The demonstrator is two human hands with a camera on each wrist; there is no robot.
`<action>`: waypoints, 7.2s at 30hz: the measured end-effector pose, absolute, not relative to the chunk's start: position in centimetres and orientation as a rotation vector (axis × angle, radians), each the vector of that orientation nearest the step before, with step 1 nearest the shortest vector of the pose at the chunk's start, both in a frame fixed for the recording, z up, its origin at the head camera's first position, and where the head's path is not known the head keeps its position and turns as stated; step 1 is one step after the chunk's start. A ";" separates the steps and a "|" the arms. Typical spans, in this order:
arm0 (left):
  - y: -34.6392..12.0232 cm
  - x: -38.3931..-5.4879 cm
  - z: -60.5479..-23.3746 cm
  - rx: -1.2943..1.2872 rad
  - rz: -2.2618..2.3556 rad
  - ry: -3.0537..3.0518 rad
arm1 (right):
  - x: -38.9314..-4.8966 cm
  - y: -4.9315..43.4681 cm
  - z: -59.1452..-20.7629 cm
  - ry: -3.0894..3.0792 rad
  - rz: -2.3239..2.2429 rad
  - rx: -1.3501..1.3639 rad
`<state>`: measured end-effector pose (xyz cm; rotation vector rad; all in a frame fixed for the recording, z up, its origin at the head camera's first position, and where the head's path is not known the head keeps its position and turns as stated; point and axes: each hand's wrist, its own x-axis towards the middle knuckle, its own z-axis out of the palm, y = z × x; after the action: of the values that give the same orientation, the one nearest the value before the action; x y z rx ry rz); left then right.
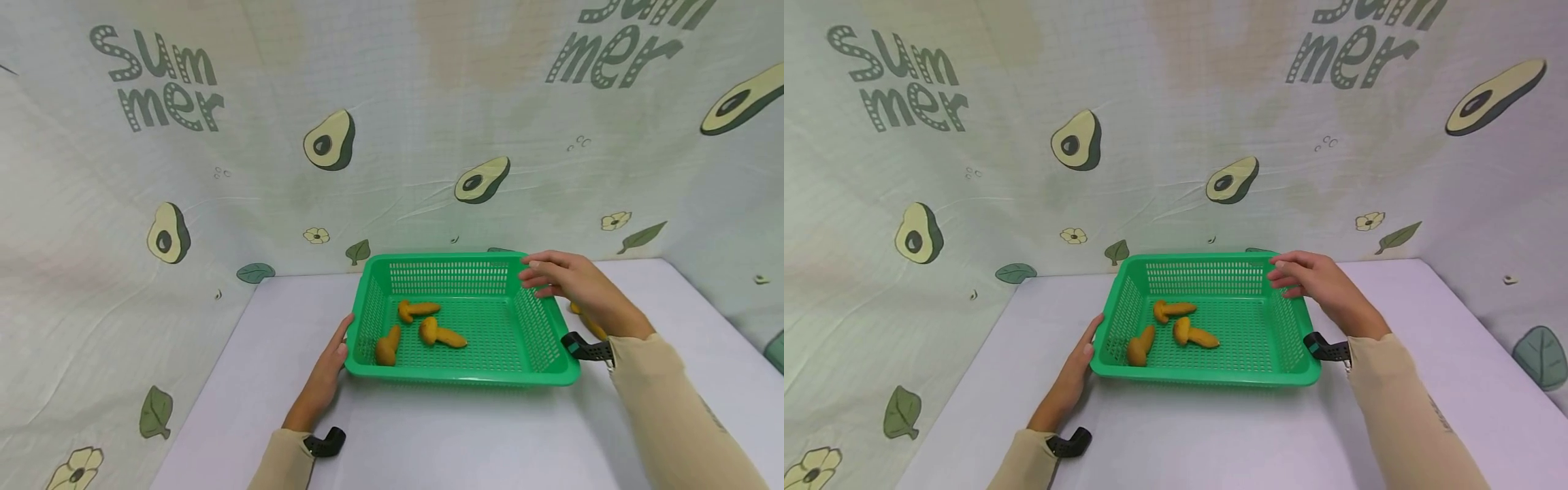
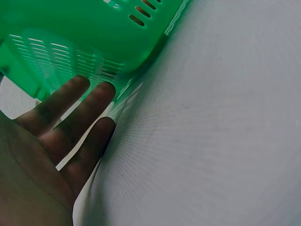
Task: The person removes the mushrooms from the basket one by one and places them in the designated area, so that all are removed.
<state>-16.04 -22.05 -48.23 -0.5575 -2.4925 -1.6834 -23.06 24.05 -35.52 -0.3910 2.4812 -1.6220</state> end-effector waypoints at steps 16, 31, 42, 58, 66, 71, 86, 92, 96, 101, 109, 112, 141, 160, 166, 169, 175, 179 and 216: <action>-22.0 -16.2 -48.4 -0.543 -1.672 -2.504 | -26.1 19.3 -35.1 2.341 -1.624 -0.441; -22.0 -16.2 -48.3 -0.524 -1.676 -2.506 | -27.0 17.2 -35.7 2.313 -1.562 -0.484; -22.0 -16.1 -48.3 -0.507 -1.684 -2.515 | -27.1 15.1 -35.9 2.289 -1.436 -0.525; -22.0 -16.2 -48.1 -0.523 -1.706 -2.505 | -27.5 12.3 -37.9 2.239 -1.220 -0.674; -22.0 -16.0 -48.3 -0.517 -1.690 -2.510 | -27.7 11.5 -38.7 2.233 -1.106 -0.733; -22.0 -16.0 -48.1 -0.513 -1.710 -2.507 | -27.8 11.2 -39.5 2.243 -1.040 -0.734; -21.9 -15.9 -47.9 -0.500 -1.697 -2.514 | -27.6 10.1 -40.0 2.324 -0.860 -0.883; -21.8 -16.1 -47.8 -0.486 -1.718 -2.512 | -27.8 9.7 -40.2 2.354 -0.776 -0.896; -21.8 -16.2 -47.9 -0.495 -1.722 -2.508 | -27.8 9.5 -40.2 2.368 -0.726 -0.910; -21.9 -16.3 -48.0 -0.514 -1.727 -2.501 | -27.7 9.3 -40.1 2.396 -0.682 -0.914; -21.9 -16.1 -48.0 -0.524 -1.728 -2.500 | -27.5 9.3 -40.4 2.355 -0.728 -0.908; -21.9 -16.1 -48.1 -0.532 -1.725 -2.499 | -27.5 9.4 -39.9 2.363 -0.745 -0.899; -22.0 -16.1 -47.8 -0.546 -1.684 -2.509 | -26.7 12.2 -34.1 2.460 -1.102 -0.794; -22.1 -16.1 -48.4 -0.545 -1.673 -2.514 | -26.2 14.8 -32.5 2.482 -1.281 -0.762; -22.2 -16.0 -48.1 -0.532 -1.679 -2.510 | -26.3 15.5 -32.4 2.476 -1.303 -0.735; -22.1 -16.0 -48.1 -0.542 -1.688 -2.503 | -26.4 15.8 -32.3 2.465 -1.328 -0.730; -22.2 -16.2 -48.3 -0.555 -1.690 -2.495 | -26.4 16.2 -31.9 2.467 -1.364 -0.713; -22.3 -16.3 -48.3 -0.566 -1.687 -2.487 | -26.3 16.4 -31.9 2.471 -1.388 -0.685; -22.0 -16.4 -48.1 -0.540 -1.678 -2.507 | -23.1 22.7 -33.6 2.596 -1.619 -0.399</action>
<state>-16.44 -22.02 -48.14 -0.5401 -2.5074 -1.6778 -23.07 22.73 -33.58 -0.3992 2.5961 -1.6186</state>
